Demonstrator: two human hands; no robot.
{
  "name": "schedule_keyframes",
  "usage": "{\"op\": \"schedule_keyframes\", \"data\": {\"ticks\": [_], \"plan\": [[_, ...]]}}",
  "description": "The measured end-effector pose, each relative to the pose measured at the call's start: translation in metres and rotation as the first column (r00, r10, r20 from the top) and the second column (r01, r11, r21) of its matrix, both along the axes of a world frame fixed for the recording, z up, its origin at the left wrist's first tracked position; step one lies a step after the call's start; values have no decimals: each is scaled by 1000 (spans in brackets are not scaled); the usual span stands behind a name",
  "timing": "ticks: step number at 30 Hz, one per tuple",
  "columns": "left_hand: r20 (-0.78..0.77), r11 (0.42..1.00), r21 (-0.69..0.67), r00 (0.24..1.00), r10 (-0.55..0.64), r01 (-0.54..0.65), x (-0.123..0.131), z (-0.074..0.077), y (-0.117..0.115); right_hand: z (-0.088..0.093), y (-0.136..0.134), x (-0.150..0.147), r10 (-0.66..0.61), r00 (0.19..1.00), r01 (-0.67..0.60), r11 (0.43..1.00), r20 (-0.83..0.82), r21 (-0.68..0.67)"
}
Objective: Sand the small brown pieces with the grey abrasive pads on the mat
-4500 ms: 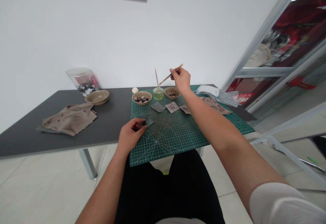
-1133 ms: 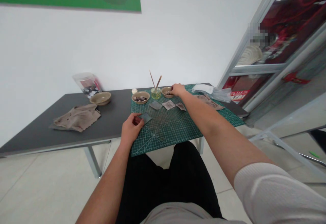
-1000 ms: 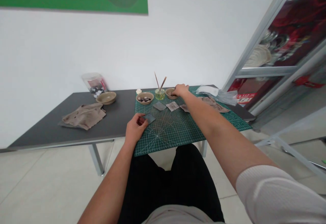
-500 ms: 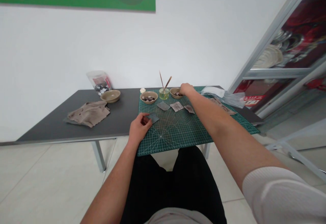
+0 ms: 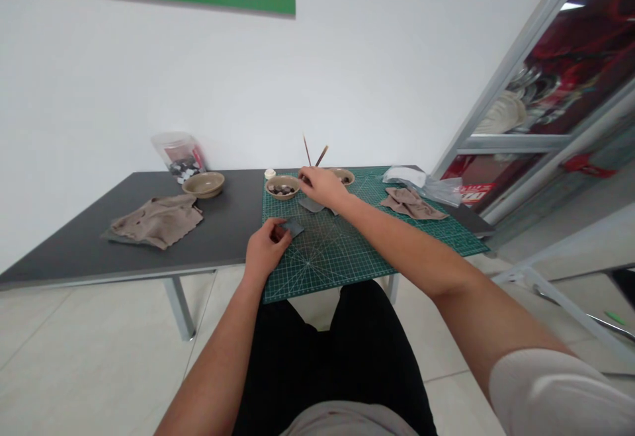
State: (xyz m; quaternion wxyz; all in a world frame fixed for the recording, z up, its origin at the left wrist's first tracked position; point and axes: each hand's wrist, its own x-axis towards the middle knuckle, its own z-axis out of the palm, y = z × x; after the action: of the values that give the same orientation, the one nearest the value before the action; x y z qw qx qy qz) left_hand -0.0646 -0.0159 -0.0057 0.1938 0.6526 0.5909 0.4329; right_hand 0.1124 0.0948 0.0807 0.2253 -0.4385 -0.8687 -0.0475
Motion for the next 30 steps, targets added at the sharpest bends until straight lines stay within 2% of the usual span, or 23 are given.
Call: {"op": "schedule_keyframes", "data": {"ticks": [2,4,9,14,19,24,30], "plan": [[-15,1000,-4,1000,-3,3,0,0,-1,0,10,-27,57,998,-57,997,20,-45],[-30,1000,-1,1000,-3,3,0,1,-2,-1,27,-52,58,996,-50,993,69,-112],[-65,1000,5,998,3,-3,1,4,-4,-13,62,-86,-68,979,125,946,191,-301],[-66,1000,25,998,0,2,1,2,-4,-22,76,-87,-71,970,154,921,234,-359],[-50,1000,20,999,1,0,1,1,-5,-16,83,-87,-6,961,124,904,278,-409],[-62,999,31,998,-30,32,1,0,-5,-9,84,-81,69,965,58,885,253,-462],[-78,998,33,996,-52,55,0,-2,-4,-9,83,-80,21,968,90,899,249,-428]]}}
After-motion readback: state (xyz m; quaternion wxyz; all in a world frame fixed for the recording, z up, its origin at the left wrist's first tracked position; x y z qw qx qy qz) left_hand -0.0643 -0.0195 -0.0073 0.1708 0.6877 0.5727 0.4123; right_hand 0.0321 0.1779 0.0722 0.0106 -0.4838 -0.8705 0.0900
